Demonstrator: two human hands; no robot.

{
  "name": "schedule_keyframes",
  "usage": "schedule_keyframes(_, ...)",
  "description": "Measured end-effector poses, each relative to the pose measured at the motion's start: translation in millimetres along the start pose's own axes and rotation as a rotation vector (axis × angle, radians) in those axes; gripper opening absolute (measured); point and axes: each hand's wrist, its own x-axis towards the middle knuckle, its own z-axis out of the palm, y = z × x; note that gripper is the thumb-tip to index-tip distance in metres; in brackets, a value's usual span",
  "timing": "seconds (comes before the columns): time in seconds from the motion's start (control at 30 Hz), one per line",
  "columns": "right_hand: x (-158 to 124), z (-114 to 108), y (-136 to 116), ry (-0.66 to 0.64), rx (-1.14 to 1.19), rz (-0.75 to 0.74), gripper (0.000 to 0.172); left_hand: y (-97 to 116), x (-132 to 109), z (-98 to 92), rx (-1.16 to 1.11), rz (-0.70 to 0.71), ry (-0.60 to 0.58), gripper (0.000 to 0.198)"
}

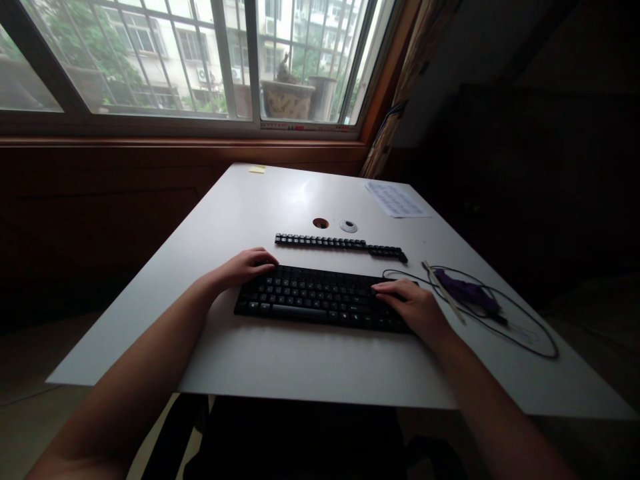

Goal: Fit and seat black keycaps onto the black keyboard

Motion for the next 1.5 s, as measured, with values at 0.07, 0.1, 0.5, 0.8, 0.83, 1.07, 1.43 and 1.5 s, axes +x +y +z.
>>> schedule_keyframes(0.07, -1.1, 0.8, -0.2, 0.017, -0.005, -0.034, 0.014, 0.1, 0.0, 0.0, 0.005, -0.005, 0.003, 0.031)
schedule_keyframes(0.1, -1.5, 1.1, -0.3, 0.023, -0.006, -0.044, 0.014, 0.6, -0.1, 0.0, 0.005, -0.007, 0.004, 0.031)
schedule_keyframes(0.5, 0.5, 2.6, -2.1, 0.0, -0.059, -0.193, 0.01, 2.2, 0.4, -0.1, -0.003, 0.002, 0.007, 0.031)
schedule_keyframes(0.8, 1.7, -1.4, -1.8, 0.126, -0.094, 0.014, 0.03, 1.5, 0.3, -0.1, 0.011, -0.007, 0.005, 0.033)
schedule_keyframes(0.83, 2.3, -0.8, -0.5, 0.121, -0.115, 0.031, 0.032, 2.0, 0.4, -0.1, 0.013, -0.007, 0.006, 0.032)
schedule_keyframes(1.07, 6.0, 6.8, 3.7, -0.019, -0.239, 0.022, 0.043, 5.2, 0.4, -0.6, 0.014, -0.015, 0.001, 0.032)
schedule_keyframes(1.43, 9.5, 9.1, 9.6, -0.065, -0.279, 0.013, 0.043, 3.6, 0.2, -0.4, 0.01, 0.0, 0.004, 0.032)
schedule_keyframes(1.5, 10.6, 8.9, 9.4, -0.069, -0.279, 0.017, 0.043, 3.9, 0.1, -0.6, 0.011, -0.007, -0.001, 0.033)
